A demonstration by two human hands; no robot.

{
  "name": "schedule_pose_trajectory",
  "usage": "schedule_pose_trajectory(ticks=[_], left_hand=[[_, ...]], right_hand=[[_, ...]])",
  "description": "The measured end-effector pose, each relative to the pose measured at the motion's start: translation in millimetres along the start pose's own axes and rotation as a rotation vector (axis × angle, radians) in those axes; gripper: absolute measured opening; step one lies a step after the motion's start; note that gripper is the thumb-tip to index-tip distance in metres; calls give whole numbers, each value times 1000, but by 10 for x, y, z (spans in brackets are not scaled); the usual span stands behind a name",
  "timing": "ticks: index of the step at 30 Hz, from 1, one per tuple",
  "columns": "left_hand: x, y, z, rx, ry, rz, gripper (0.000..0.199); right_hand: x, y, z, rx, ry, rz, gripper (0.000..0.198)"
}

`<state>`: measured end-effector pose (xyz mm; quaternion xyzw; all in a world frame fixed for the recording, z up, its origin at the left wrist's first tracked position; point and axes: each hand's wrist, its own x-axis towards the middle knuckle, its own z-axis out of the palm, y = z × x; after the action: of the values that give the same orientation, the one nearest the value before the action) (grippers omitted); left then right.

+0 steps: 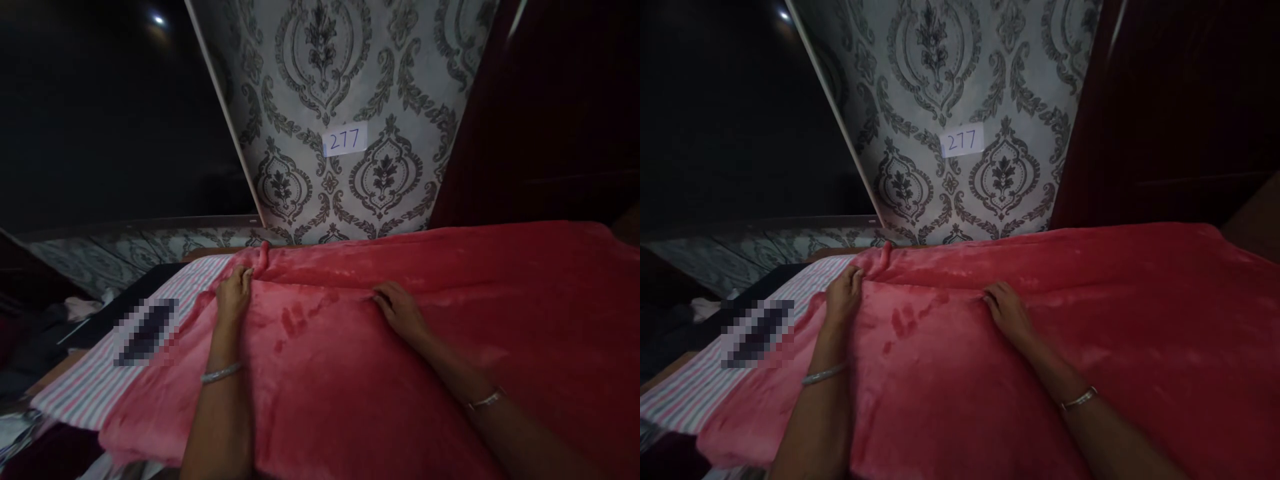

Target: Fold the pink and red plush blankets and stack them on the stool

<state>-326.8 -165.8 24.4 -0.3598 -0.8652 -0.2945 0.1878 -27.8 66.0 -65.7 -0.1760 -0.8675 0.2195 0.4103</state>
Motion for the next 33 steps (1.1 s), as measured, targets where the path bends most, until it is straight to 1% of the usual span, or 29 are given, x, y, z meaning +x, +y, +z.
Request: schedule_pose_trajectory(ticks=[2, 5, 8, 10, 12, 14, 15, 18, 21, 23, 26, 28, 30, 33], left_hand=[[-29, 32, -16, 51, 28, -6, 32], [-46, 50, -17, 100, -2, 24, 38], [-46, 51, 13, 149, -46, 44, 41], [-56, 61, 50, 162, -69, 37, 43], [-80, 84, 90, 155, -100, 20, 43], [-113, 114, 113, 143, -132, 11, 42], [-128, 129, 110, 137, -146, 15, 42], [-156, 168, 10, 127, -177, 75, 42], [-177, 211, -203, 124, -214, 163, 40], [-223, 244, -348, 143, -254, 232, 37], [-371, 261, -492, 208, -336, 372, 35], [-497, 221, -533, 257, -384, 434, 38], [-597, 135, -546, 284, -412, 452, 38], [-642, -41, -538, 240, -391, 456, 33]], right_hand=[[4, -2, -19, -14, 26, -17, 21], [5, 19, -31, -46, 18, -19, 21], [-10, 54, -14, -74, -76, -10, 19], [-31, 72, 2, -93, -155, -25, 17], [-56, 86, 14, -118, -217, -52, 19], [-76, 98, 15, -140, -239, -83, 15], [-80, 102, 7, -145, -228, -97, 11], [-65, 86, -80, -141, -140, -128, 17], [-27, 4, -293, -161, -56, -154, 22], [-17, -70, -471, -186, -34, -177, 24], [-79, -142, -668, -234, -56, -185, 24], [-193, -148, -709, -256, -97, -181, 22], [-357, -137, -698, -264, -109, -179, 23], [-613, -126, -677, -270, -73, -140, 26]])
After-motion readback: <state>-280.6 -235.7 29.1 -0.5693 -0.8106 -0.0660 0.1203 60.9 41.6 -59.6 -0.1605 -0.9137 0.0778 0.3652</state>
